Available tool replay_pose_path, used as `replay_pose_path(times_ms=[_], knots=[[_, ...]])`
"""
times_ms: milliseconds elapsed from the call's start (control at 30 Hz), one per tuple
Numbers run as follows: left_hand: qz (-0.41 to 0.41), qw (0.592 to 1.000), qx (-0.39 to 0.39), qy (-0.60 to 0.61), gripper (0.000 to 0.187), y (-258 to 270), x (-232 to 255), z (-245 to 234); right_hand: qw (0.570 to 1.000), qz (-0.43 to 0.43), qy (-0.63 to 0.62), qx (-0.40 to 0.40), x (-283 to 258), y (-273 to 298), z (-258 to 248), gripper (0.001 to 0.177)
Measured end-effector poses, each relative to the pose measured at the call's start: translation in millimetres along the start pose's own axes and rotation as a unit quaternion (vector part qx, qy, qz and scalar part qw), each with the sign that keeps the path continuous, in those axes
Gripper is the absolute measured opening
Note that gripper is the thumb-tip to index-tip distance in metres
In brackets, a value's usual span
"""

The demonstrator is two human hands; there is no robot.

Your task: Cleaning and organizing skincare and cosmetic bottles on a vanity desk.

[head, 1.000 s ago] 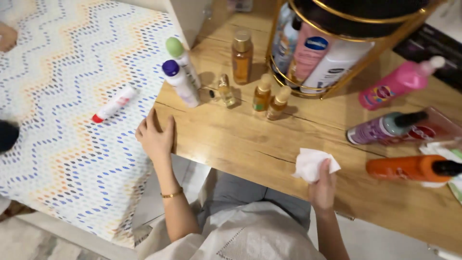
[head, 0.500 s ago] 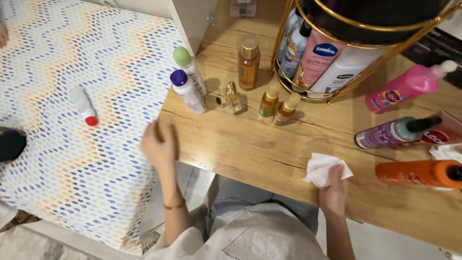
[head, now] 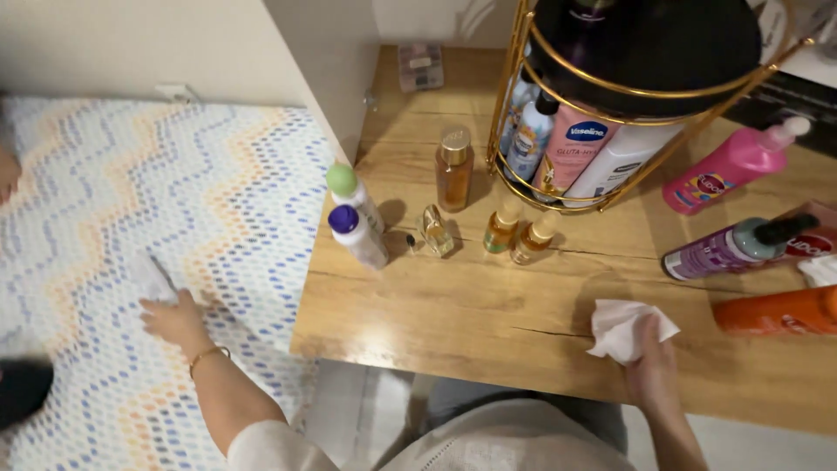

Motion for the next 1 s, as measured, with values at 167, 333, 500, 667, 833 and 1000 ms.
replay_pose_path(times_ms=[167, 333, 500, 667, 833, 1000], knots=[[0.017, 0.998, 0.008, -0.053, 0.092, -9, -1, 24, 0.999, 0.008, -0.015, 0.034, 4, 0, -3, 0.044], [0.022, 0.996, 0.07, -0.042, 0.058, 8, 18, 4, 0.999, 0.009, -0.018, 0.035, -7, 5, 5, 0.044], [0.171, 0.97, 0.134, 0.112, 0.053, 44, 54, -51, 0.998, 0.01, -0.034, 0.057, -3, 3, -1, 0.043], [0.153, 0.939, 0.039, 0.305, 0.055, 180, 142, -198, 0.997, 0.013, -0.07, 0.025, 12, -2, -9, 0.045], [0.366, 0.903, 0.077, 0.214, 0.05, 282, 126, -234, 0.998, 0.041, -0.042, 0.03, 18, -1, -22, 0.047], [0.392, 0.79, -0.025, 0.471, 0.066, 392, 187, -245, 0.994, 0.051, -0.095, -0.022, -8, 6, 6, 0.044]])
Point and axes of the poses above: each hand's wrist, its own y-axis away from the middle knuckle, its own z-axis out of the palm, x = y × z, the point moved 6 cm from there along -y, towards the middle knuckle, and after that the axes turned 11 degrees about -z, right-handed, at the moved point
